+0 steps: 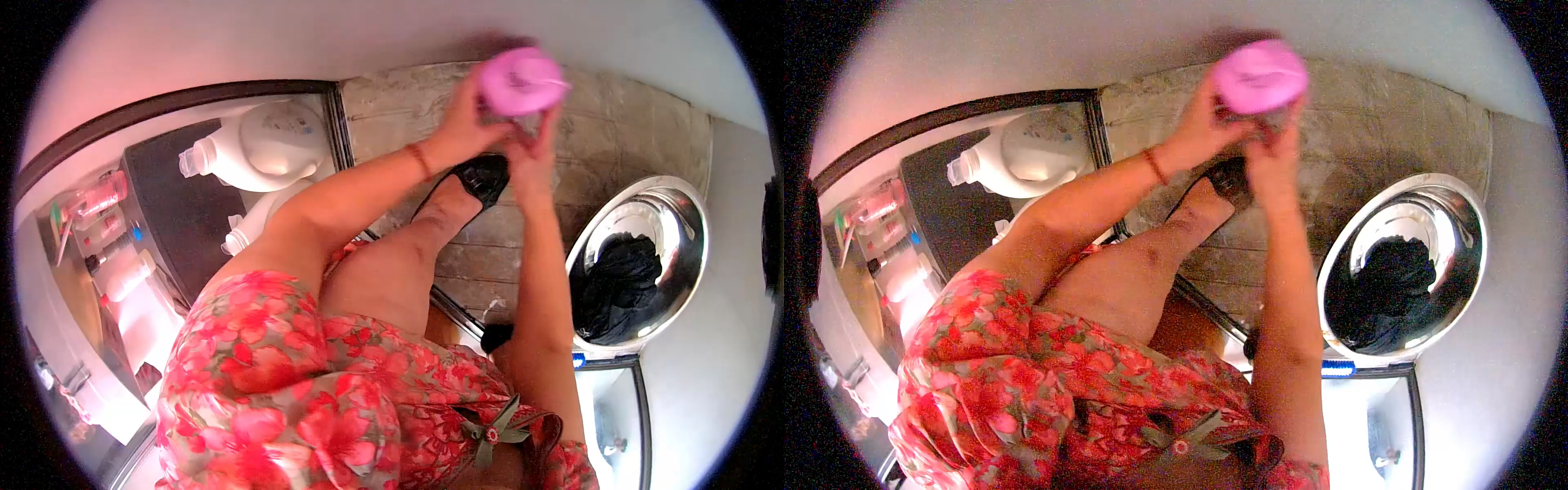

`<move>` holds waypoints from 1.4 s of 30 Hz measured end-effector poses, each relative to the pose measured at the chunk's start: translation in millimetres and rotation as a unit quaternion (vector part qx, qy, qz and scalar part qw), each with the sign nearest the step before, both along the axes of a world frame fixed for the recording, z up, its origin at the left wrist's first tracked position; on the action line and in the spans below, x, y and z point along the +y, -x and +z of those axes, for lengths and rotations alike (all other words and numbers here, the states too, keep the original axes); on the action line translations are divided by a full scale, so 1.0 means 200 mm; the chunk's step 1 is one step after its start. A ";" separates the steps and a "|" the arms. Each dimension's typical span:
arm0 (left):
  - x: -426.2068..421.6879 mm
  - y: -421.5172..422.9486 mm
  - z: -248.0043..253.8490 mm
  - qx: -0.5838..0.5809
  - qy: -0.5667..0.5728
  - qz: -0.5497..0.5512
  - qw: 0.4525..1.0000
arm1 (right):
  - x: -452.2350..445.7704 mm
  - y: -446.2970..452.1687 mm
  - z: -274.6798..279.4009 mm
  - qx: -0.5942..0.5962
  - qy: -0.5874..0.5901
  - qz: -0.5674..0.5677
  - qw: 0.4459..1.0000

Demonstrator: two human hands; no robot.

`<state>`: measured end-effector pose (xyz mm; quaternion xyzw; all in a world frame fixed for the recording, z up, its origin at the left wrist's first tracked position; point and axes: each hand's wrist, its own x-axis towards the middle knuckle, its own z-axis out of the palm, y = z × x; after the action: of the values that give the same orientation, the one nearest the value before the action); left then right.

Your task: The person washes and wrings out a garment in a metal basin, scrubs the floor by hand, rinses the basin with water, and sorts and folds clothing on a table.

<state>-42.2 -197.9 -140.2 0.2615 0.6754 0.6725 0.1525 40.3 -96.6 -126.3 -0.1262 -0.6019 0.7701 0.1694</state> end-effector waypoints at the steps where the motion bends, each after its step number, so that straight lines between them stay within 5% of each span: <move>1: 0.09 -0.01 0.01 0.011 0.006 -0.026 1.000 | 0.09 -0.01 0.02 0.013 -0.052 -0.028 0.998; 5: 0.19 -0.04 -0.01 0.087 0.118 -0.070 0.987 | 0.39 -0.09 -0.04 0.007 -0.051 -0.089 0.995; 8: -0.05 -0.02 -0.22 0.138 0.304 0.038 0.942 | 0.39 -0.15 -0.11 -0.074 -0.049 -0.122 0.989; 11: -0.38 0.11 -0.39 0.091 0.450 0.219 0.861 | 0.32 -0.21 -0.36 -0.191 -0.176 -0.084 0.962; 14: -0.63 0.30 -0.41 0.076 0.487 0.257 0.831 | 0.19 -0.25 -0.40 -0.196 -0.349 -0.032 0.916; 16: -0.70 0.37 -0.49 0.082 0.585 0.279 0.757 | 0.13 -0.26 -0.41 -0.205 -0.454 -0.007 0.867; 19: -0.53 0.38 -0.38 -0.019 0.586 0.256 0.769 | 0.10 -0.24 -0.44 -0.227 -0.484 0.019 0.845; 25: -0.24 0.19 -0.33 0.069 0.592 0.164 0.786 | 0.01 -0.16 -0.44 -0.222 -0.439 0.137 0.860; 27: -0.30 0.17 -0.38 0.116 0.427 0.114 0.889 | 0.02 -0.11 -0.50 -0.156 -0.523 0.112 0.830; 30: -0.53 0.23 -0.37 0.083 0.408 0.234 0.878 | 0.08 -0.04 -0.39 -0.141 -0.565 0.080 0.809; 34: -0.64 0.32 -0.44 0.108 0.584 0.229 0.771 | 0.08 -0.02 -0.41 -0.162 -0.601 0.044 0.781; 37: -0.46 0.34 -0.33 0.043 0.604 0.244 0.757 | 0.08 -0.03 -0.40 -0.190 -0.606 0.087 0.767; 38: -0.45 0.37 -0.45 0.118 0.625 0.220 0.740 | 0.09 -0.04 -0.41 -0.183 -0.603 0.099 0.770; 42: -0.46 0.32 -0.39 0.059 0.531 0.251 0.807 | 0.13 -0.07 -0.38 -0.209 -0.580 0.153 0.772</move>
<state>-105.6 -290.1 -218.7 0.0001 0.9768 0.2076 0.0533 54.0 -70.4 -202.0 -0.0675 -0.9664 0.2449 -0.0394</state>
